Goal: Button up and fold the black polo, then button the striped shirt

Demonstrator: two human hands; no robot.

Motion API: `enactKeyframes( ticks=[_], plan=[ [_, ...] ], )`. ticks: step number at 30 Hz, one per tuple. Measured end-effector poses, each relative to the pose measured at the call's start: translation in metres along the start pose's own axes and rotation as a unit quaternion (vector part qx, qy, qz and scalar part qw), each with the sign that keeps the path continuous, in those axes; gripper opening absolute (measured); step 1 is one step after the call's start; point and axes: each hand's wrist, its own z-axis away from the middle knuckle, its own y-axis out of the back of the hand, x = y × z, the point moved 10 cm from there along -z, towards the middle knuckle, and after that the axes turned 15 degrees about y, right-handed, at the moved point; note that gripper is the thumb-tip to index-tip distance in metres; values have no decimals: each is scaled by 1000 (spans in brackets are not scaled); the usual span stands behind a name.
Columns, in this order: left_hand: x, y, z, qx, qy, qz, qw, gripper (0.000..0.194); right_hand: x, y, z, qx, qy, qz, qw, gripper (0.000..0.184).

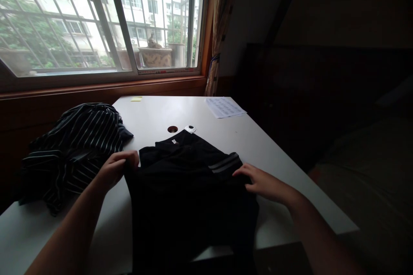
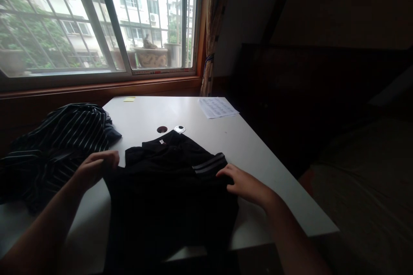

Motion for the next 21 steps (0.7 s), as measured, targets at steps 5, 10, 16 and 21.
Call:
enactKeyframes(
  ticks=[5,10,16,21],
  plan=[
    [-28,-40,4,-165,159,-85,970,29,-17,-1,-1,-78,-32,-62,995,30],
    [-34,-5,-20,68,105,-168,978,41,-25,36,-36,126,52,111,985,34],
    [-48,-3,-28,199,36,-436,877,55,2,17,-64,136,5,205,969,37],
    [-54,0,-25,211,71,-433,873,46,14,8,-53,107,-41,154,981,19]
  ],
)
